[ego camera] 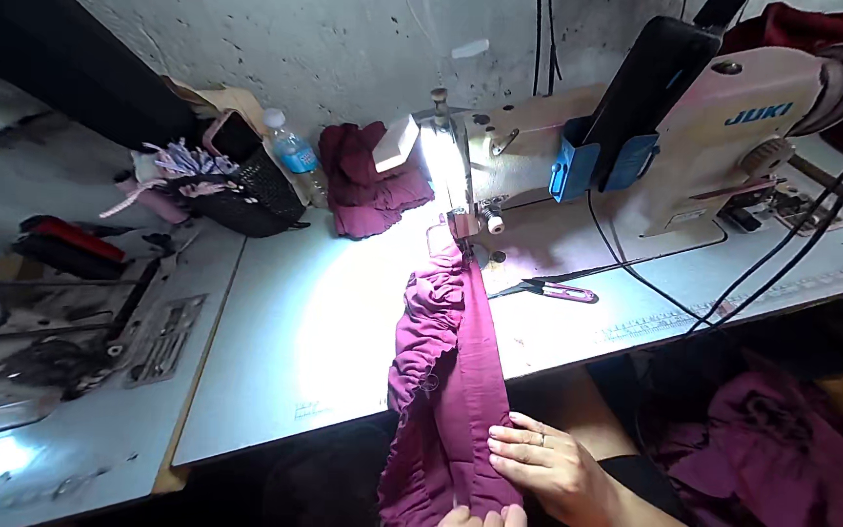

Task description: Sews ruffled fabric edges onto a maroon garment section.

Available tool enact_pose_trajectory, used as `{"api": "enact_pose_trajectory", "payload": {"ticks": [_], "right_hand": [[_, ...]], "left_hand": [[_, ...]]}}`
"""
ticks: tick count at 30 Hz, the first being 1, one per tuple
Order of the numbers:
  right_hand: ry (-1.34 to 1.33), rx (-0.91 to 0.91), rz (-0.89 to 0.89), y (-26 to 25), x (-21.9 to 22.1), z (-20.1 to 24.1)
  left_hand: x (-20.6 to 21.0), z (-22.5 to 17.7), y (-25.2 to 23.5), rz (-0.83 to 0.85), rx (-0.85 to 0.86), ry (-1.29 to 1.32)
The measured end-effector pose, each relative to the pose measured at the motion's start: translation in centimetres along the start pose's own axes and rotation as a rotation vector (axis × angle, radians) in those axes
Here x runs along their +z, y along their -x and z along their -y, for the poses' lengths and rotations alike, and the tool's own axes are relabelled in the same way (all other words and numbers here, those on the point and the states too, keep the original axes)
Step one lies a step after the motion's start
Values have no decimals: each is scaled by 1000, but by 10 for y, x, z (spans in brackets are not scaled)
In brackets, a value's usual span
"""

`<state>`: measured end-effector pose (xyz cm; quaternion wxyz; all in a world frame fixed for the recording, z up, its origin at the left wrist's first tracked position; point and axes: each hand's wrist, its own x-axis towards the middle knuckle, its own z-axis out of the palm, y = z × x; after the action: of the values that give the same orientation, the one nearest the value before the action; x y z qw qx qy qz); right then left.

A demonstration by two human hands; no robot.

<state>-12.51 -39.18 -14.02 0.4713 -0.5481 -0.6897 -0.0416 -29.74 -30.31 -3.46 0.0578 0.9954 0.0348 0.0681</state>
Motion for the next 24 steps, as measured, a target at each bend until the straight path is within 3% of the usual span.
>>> {"api": "enact_pose_trajectory", "payload": {"ticks": [2, 5, 7, 10, 15, 20, 24], "right_hand": [[-15, 23, -12, 2, 3, -3], [28, 13, -40, -3, 4, -3], [63, 16, -31, -2, 5, -1], [82, 48, -10, -1, 6, 2], [85, 95, -7, 0, 8, 3], [105, 114, -9, 0, 10, 3], [107, 120, 19, -2, 3, 7]], "left_hand": [[0, 10, -15, 63, -64, 57], [2, 50, -67, -164, -90, 156], [-4, 82, -112, -173, -163, 208], [-4, 131, -166, -58, -414, 161], [-2, 192, -214, -63, -768, 74], [4, 207, -235, -185, -715, 123], [-1, 236, -258, -172, -791, 141]]}}
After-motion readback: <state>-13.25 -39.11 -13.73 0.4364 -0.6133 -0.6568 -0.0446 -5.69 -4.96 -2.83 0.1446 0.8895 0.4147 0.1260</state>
